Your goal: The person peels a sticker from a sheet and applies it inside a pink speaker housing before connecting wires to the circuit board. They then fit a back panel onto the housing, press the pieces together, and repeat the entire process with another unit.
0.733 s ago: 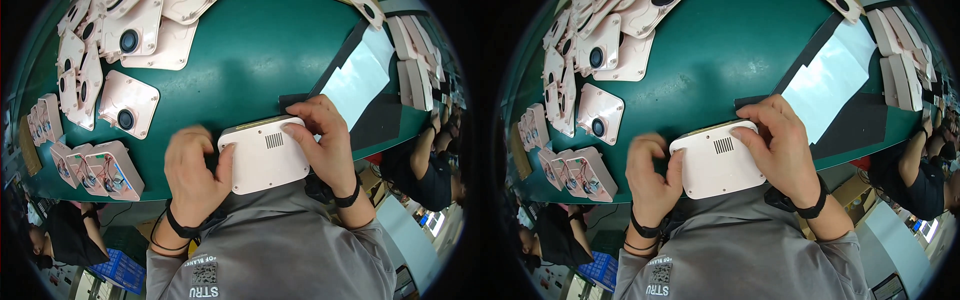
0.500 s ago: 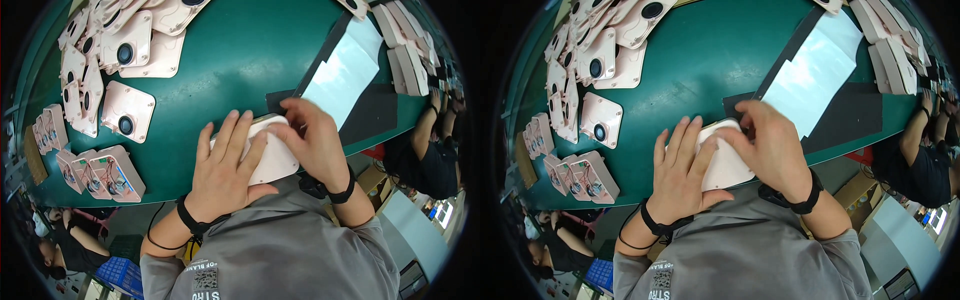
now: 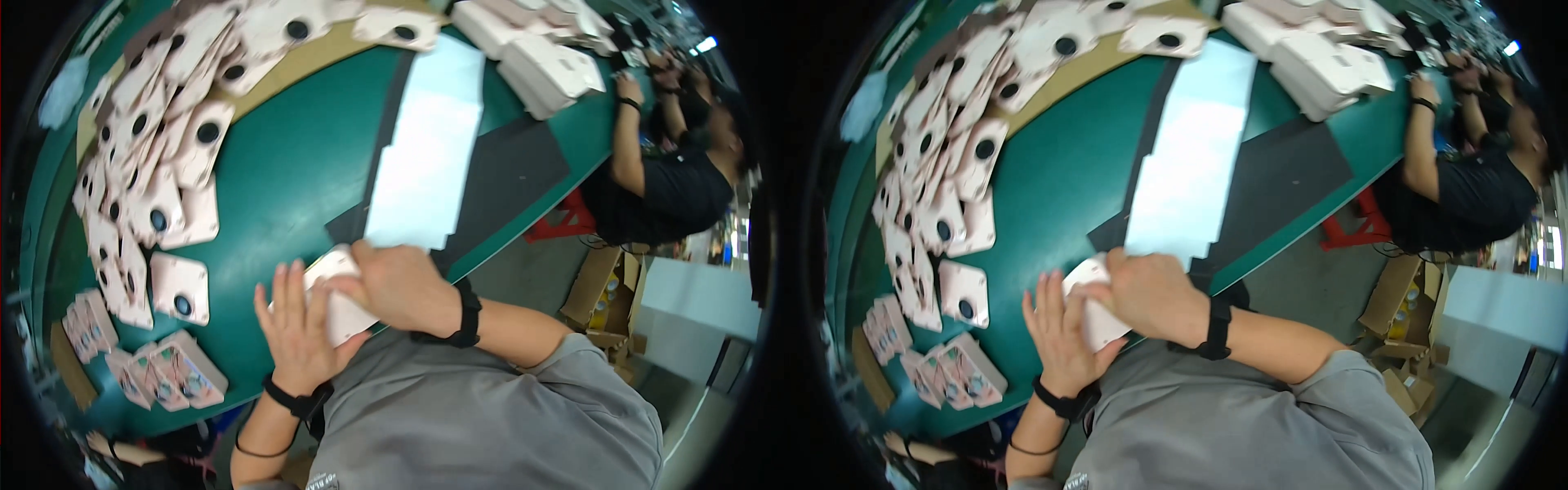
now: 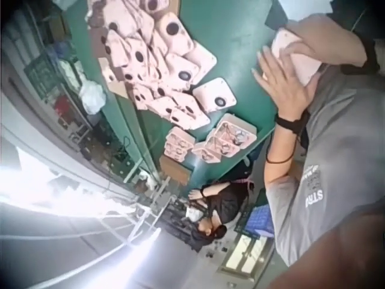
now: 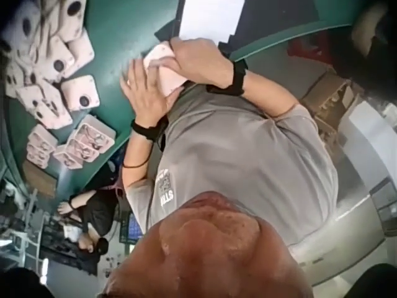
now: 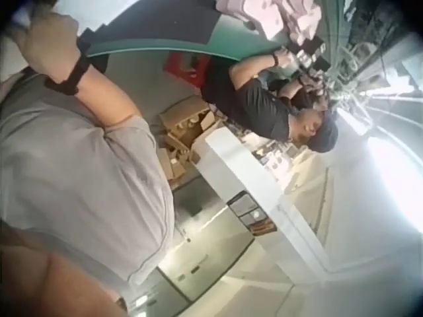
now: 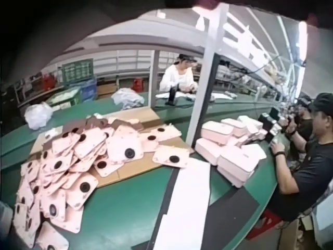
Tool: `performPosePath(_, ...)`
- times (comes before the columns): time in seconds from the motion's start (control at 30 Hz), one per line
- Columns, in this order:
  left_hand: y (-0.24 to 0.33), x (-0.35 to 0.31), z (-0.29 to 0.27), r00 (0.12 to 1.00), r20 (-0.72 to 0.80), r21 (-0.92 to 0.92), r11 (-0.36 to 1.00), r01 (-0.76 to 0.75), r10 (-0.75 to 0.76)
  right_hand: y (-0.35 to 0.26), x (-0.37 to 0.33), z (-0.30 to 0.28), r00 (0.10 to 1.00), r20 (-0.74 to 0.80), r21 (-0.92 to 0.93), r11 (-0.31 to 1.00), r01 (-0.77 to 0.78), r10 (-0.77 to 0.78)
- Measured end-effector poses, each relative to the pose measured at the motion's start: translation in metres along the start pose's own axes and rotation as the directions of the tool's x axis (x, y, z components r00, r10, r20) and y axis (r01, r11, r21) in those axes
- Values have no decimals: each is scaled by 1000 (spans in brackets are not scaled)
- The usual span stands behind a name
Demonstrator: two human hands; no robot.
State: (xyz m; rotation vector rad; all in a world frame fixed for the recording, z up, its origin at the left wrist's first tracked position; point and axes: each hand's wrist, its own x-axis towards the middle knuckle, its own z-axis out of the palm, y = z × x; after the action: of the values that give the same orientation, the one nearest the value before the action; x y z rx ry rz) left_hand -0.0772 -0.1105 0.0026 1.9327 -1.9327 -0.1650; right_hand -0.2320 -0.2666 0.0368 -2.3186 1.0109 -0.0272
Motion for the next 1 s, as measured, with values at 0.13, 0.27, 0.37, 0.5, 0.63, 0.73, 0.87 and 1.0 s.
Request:
performPosePath(0.13,-1,-10,1,992,-122,27,999,-25,28,1,-10,-2,993,-61,290,950,118,-105)
performPosePath(0.27,21,5,-4,999,-53,159,987,6,2,20,-28,-29,992,-112,317,944,95,-62)
performPosePath(0.37,48,26,-11,980,-193,-9,999,-41,38,64,-56,-61,981,-165,495,869,-8,102)
performPosePath(0.5,56,15,-25,994,-66,-99,992,78,-85,191,-110,-129,835,-425,601,799,-30,350)
performPosePath(0.63,46,7,-22,986,-140,-180,982,65,-91,337,-145,-173,373,-517,698,631,-337,771)
performPosePath(0.73,25,-5,-30,969,-184,-111,983,145,-164,434,-143,-194,205,-411,831,458,-317,888)
performPosePath(0.87,-7,-53,-43,875,-392,140,922,361,-283,479,-95,-205,338,-313,877,407,-256,887)
performPosePath(1.0,-29,-93,-60,740,-487,249,738,627,-464,418,-50,-185,417,-222,974,182,134,881)
